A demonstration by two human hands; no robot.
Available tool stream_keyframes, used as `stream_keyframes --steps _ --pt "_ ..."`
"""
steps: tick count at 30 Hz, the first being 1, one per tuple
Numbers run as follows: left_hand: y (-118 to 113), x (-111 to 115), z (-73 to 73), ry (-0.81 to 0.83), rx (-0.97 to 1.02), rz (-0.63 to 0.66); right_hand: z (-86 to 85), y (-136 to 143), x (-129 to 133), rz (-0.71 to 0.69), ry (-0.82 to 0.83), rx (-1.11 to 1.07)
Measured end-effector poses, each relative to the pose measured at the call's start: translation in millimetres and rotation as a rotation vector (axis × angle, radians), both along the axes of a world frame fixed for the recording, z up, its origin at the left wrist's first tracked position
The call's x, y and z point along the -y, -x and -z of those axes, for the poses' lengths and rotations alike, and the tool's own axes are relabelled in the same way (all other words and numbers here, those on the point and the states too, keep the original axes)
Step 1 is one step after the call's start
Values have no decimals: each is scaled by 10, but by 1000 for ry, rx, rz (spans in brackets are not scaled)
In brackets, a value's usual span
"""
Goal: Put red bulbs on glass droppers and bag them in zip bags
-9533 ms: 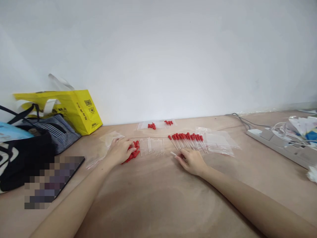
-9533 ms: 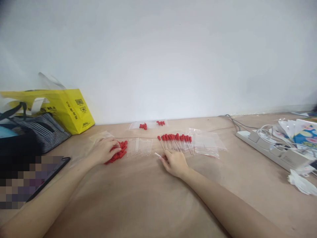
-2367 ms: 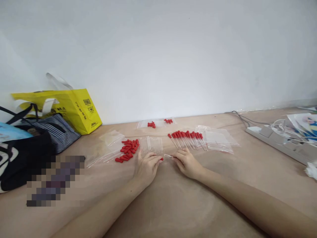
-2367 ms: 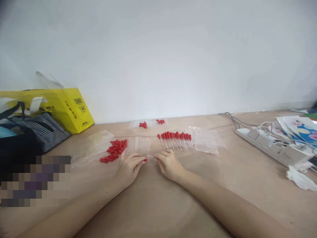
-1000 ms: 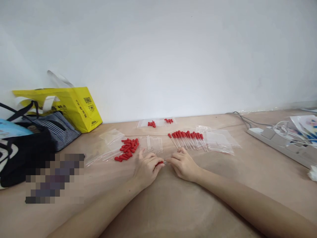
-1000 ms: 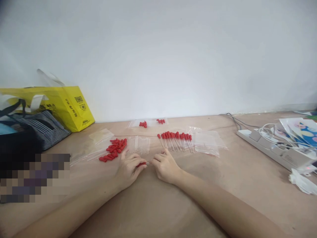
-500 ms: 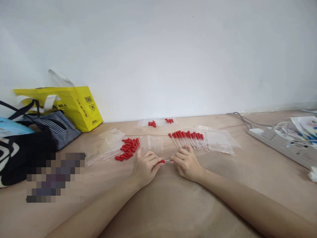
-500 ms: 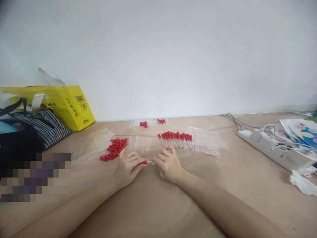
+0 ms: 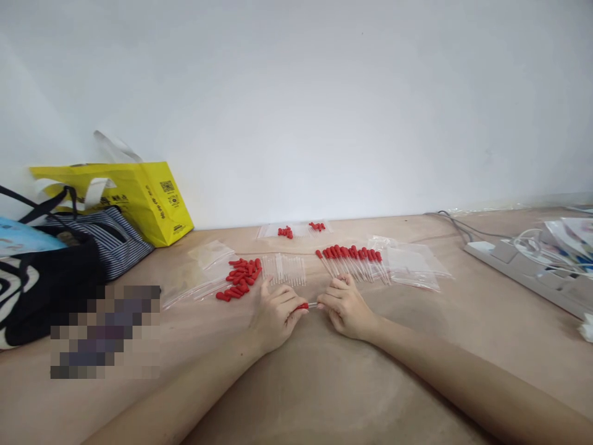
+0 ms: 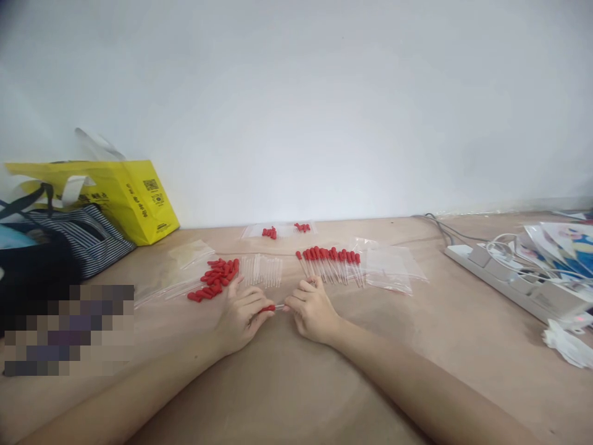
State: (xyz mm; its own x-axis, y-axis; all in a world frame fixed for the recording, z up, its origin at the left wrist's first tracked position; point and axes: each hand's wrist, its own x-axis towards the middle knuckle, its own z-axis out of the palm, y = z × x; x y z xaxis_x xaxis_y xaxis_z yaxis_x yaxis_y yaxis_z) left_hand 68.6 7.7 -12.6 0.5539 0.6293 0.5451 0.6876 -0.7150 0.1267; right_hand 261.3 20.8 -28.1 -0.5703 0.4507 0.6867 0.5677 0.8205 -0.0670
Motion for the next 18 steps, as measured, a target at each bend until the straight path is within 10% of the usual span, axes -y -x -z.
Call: stream_keyframes --steps 18 --pt "122 -64 -23 18 -16 -142 -53 -231 -124 249 -18 126"
